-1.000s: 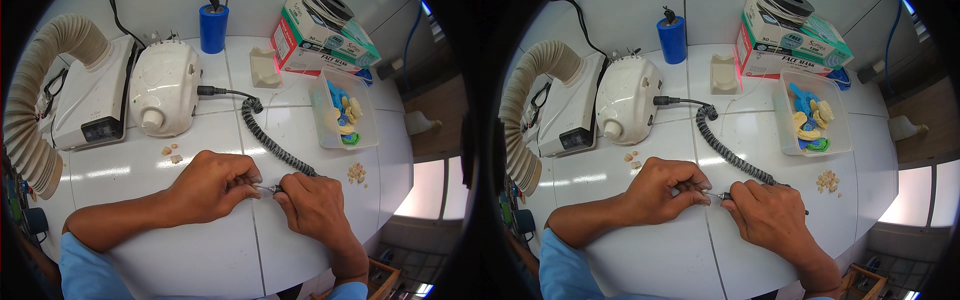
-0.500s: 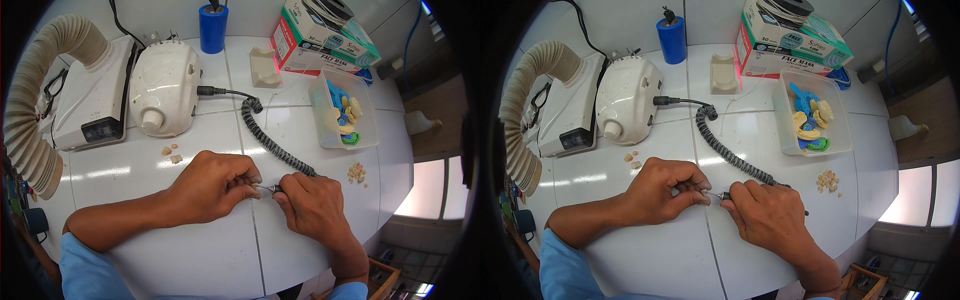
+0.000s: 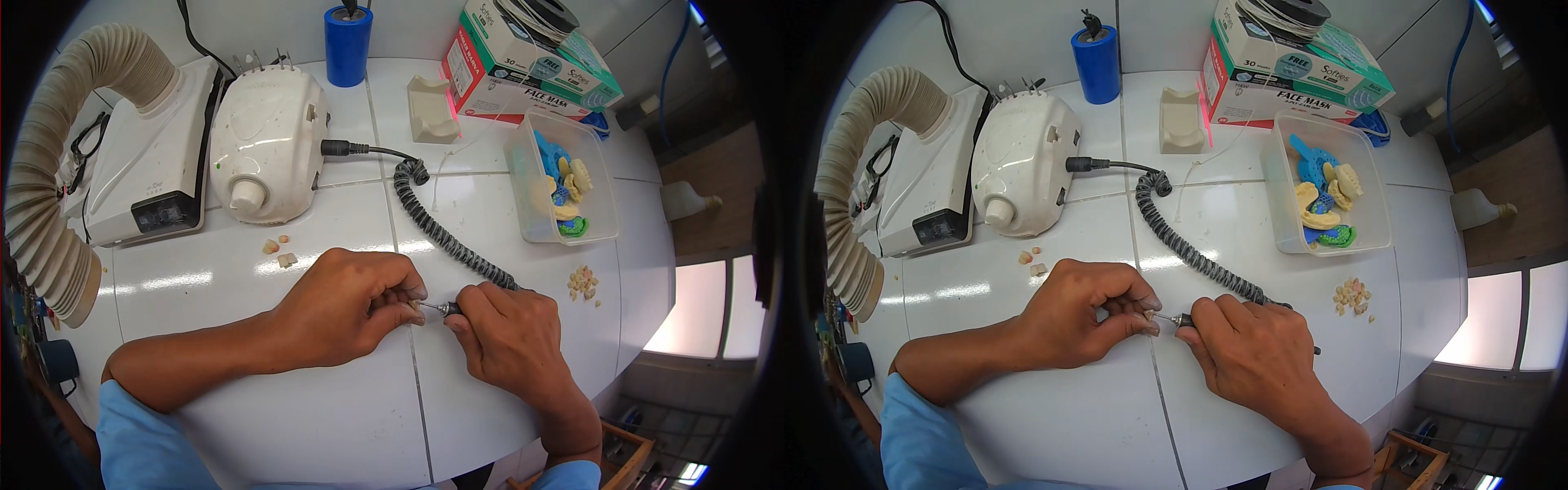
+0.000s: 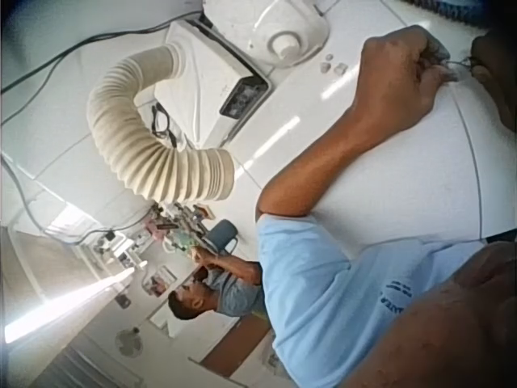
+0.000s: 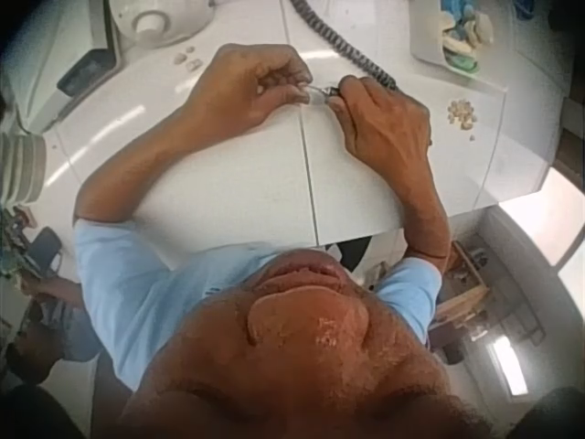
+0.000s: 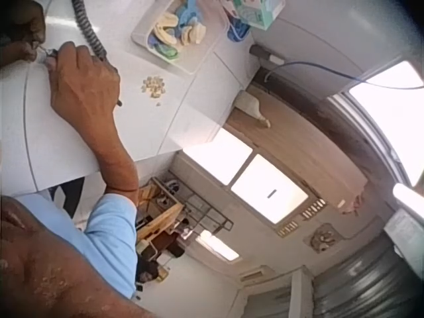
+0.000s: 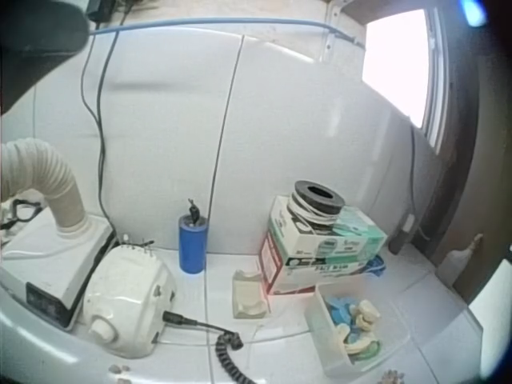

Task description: The recorder uses a handheld rotary tool to polish a dental prosthesis (tooth crown).

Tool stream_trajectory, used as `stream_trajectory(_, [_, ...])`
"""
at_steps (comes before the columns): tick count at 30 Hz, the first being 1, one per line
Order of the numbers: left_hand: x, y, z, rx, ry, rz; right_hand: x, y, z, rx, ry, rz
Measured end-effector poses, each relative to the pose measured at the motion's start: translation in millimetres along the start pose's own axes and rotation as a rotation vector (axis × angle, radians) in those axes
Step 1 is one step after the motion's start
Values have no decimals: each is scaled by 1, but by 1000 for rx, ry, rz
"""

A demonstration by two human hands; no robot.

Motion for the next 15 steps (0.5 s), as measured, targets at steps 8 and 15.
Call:
stream_trajectory(8, [1,0,-1,7,-2,-3,0,0,0,-5,1,-6])
stream_trajectory(15, [1,0,-1,4,-22,-20,0,1,0,-6,11,-3])
Point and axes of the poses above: each hand's wrist, its own x-axis away from the middle knuckle, its own y-axis out of the back of the hand, z = x × y, the point moved 6 cm from there along -x, towards the middle knuckle, and after that the axes turned 15 degrees about -x, right-handed, at the moved point
